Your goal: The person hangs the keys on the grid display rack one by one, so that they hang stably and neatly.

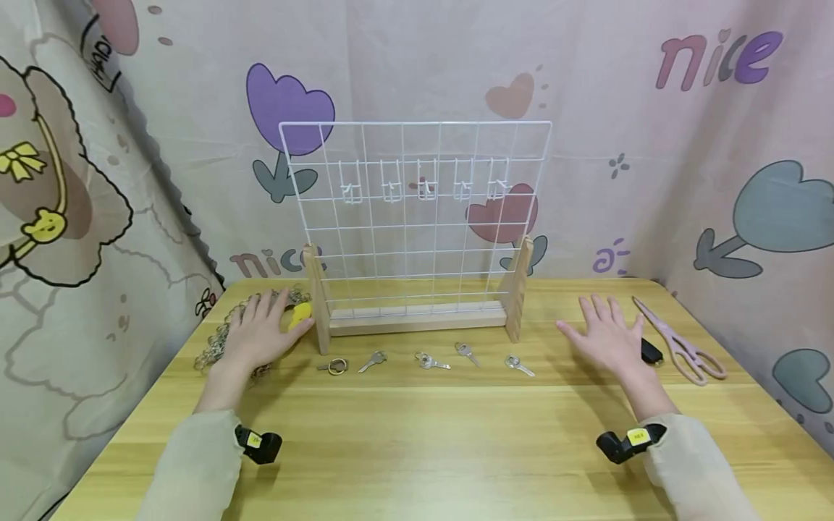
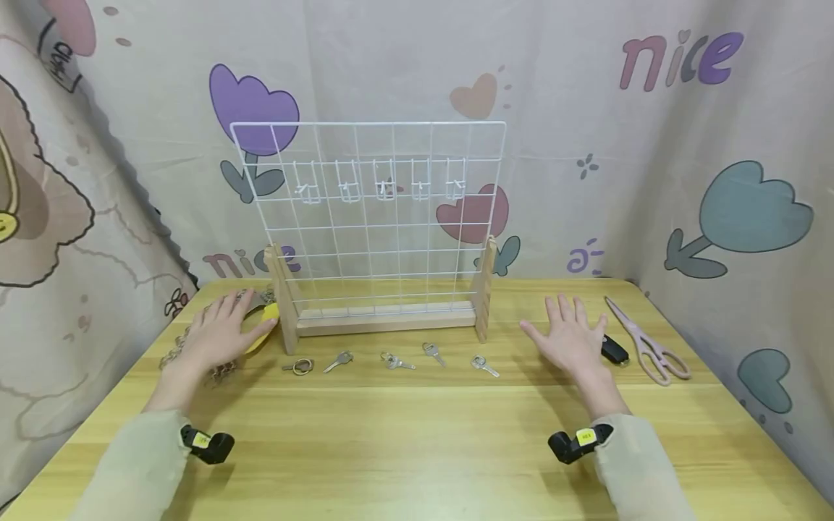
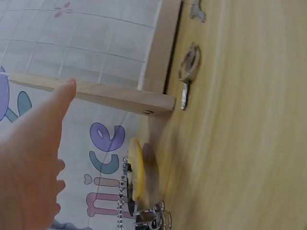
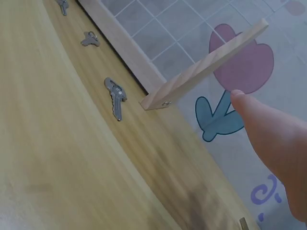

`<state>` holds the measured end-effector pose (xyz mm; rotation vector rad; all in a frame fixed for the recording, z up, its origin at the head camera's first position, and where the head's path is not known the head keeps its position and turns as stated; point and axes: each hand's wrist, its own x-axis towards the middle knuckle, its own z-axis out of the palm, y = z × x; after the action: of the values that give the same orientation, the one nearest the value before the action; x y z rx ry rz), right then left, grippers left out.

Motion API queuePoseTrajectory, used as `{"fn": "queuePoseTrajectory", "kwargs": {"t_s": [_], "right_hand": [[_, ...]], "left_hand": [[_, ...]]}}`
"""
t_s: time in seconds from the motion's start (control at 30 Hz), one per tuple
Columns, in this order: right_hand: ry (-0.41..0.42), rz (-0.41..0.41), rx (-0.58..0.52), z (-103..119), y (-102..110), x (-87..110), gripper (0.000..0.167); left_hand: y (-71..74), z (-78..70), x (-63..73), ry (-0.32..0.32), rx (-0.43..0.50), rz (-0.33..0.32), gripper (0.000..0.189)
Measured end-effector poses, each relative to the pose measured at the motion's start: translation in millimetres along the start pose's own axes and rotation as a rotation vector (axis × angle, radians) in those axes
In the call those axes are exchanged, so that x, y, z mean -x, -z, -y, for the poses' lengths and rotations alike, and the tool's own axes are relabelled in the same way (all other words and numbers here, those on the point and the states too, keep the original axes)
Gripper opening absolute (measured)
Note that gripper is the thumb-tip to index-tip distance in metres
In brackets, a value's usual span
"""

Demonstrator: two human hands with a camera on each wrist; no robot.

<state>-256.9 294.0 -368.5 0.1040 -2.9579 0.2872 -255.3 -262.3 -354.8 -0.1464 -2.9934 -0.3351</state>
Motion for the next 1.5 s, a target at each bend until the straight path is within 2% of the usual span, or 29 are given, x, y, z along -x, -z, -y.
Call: {"fn": "queuePoseTrajectory", "kwargs": {"t_s": [0.17, 0.3, 0.47, 0.63, 0.8, 0.97, 1.23, 1.33, 1.5], "right_hand": [[0.002, -0.023, -0.049, 4, 6, -1.3, 0.087], [0.036, -0.115, -0.126, 13, 12, -3.1, 0.082], [0.051, -0.246, -0.321, 33, 24, -1.5, 0.070], [0.073, -0.270, -0.545, 66, 30, 0.6, 0.056], [0.177, -0.214, -0.710, 101, 26, 0.1, 0.043], [0.263, -0.132, -0.780, 134, 14, 0.0, 0.037], [0.384, -0.022, -0.790, 184, -6, -6.6, 0.031], [0.383, 0.055, -0.825, 201, -14, -9.9, 0.032], [0.361, 0.165, -0.877, 228, -28, -15.9, 0.031]], "left_hand": [[8.0, -2.4, -4.6, -0.003, 0.076, -0.002, 0.090], [19.0, -8.7, -7.8, -0.019, 0.178, -0.041, 0.089], [32.8, -18.2, -13.5, -0.023, 0.379, -0.046, 0.091], [44.5, -26.1, -19.1, 0.029, 0.578, -0.007, 0.094], [47.9, -31.7, -24.4, 0.024, 0.770, -0.027, 0.091], [47.9, -38.3, -28.2, 0.004, 0.887, -0.069, 0.081], [50.4, -47.8, -33.5, 0.056, 0.943, -0.161, 0.065], [50.0, -51.2, -35.8, 0.060, 0.949, -0.198, 0.058], [48.0, -56.1, -39.9, 0.104, 0.974, -0.256, 0.050]]}}
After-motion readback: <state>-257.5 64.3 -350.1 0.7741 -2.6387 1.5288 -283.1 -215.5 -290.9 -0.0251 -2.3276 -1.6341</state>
